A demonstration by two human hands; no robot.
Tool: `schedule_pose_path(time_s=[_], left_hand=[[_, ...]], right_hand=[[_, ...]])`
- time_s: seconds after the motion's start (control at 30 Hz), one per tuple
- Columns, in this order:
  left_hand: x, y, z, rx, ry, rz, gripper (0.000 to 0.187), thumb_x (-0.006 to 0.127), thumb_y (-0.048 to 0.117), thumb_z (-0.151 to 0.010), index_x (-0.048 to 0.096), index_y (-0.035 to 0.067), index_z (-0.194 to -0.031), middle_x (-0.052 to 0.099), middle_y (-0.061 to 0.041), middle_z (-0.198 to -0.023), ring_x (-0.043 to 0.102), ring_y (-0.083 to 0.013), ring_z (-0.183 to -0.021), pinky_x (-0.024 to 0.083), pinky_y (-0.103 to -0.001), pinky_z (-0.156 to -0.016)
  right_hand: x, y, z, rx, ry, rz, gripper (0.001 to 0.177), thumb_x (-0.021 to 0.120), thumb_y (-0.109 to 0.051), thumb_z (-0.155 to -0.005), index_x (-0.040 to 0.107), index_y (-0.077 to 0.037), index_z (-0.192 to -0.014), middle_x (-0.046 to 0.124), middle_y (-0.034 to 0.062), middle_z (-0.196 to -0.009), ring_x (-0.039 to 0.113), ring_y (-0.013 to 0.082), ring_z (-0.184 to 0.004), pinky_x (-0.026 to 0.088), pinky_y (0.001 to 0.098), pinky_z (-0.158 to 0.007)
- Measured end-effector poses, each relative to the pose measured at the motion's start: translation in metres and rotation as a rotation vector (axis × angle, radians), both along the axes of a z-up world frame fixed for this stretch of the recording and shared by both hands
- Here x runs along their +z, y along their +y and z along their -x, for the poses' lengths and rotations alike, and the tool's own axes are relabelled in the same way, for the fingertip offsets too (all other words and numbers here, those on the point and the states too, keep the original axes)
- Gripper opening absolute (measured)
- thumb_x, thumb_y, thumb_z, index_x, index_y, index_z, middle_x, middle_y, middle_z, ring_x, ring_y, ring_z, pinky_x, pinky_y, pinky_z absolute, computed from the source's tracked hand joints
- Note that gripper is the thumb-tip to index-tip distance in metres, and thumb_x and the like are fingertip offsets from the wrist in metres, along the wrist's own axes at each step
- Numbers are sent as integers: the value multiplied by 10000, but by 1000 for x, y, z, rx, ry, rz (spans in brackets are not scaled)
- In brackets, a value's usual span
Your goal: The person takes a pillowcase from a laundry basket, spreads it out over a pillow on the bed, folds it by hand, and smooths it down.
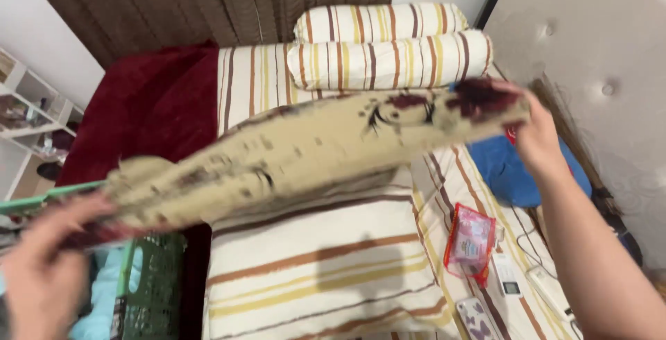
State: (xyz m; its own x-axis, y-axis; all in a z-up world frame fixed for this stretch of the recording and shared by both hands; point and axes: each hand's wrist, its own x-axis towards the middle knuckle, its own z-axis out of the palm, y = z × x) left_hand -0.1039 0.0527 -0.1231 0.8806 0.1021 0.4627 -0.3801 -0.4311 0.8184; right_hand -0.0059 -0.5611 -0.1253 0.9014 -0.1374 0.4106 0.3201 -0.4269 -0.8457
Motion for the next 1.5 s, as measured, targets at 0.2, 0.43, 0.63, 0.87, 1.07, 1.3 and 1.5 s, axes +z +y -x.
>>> schedule_pose_path(time_s=[0.2,0.43,0.63,0.87,1.07,1.3,1.5], left_hand=[[-105,-24,57,84,-8,-574,574,523,-133,-588,655,175,-1054,627,-51,-1083,567,-236,-1108,445,-347,-953],[-224,-41,83,209,324,-392,508,528,-132,-594,715,157,-967,654,-56,-1091,613,-249,-1002,494,-318,-837],[-225,-36,81,280,241,-225,325,509,-110,-636,715,64,-817,673,-66,-1067,625,-231,-1031,481,-293,-859],[-183,-32,103,359,-27,-211,280,511,-91,-712,694,68,-852,668,-49,-1086,606,-225,-1152,443,-313,-1035],[-248,-35,129,290,136,-530,372,567,-51,-596,740,155,-854,642,-67,-1127,534,-279,-1144,419,-361,-993],[-242,-42,114,530,197,-650,293,584,35,-635,711,138,-878,611,-77,-1194,473,-312,-1156,392,-402,-1001],[-213,-124,32,205,75,-501,379,546,62,-746,600,103,-1119,568,-123,-1211,482,-318,-1183,380,-415,-1009]], right_hand=[[-143,-41,49,-100,84,615,712,361,182,-640,562,-150,-1238,602,173,-1123,412,382,-1242,317,457,-1046],[-267,-30,79,-204,263,609,485,532,4,-700,638,-175,-1138,542,130,-1237,516,339,-1091,427,383,-904],[-253,-24,87,-372,236,698,331,594,-57,-714,699,-175,-1005,644,37,-1065,582,280,-958,464,365,-828],[-222,-22,120,-490,23,703,502,557,33,-704,714,-224,-1106,610,47,-1056,565,273,-935,455,368,-826],[-292,-30,146,-460,327,822,252,645,-117,-789,696,-222,-1012,608,12,-1097,565,253,-964,457,386,-810],[-315,-13,123,-451,329,526,434,661,-117,-675,646,-150,-1107,533,167,-1146,489,339,-1085,396,420,-941],[-260,142,58,144,218,84,298,592,9,-806,638,-116,-1073,567,92,-1062,613,181,-851,502,284,-774]])
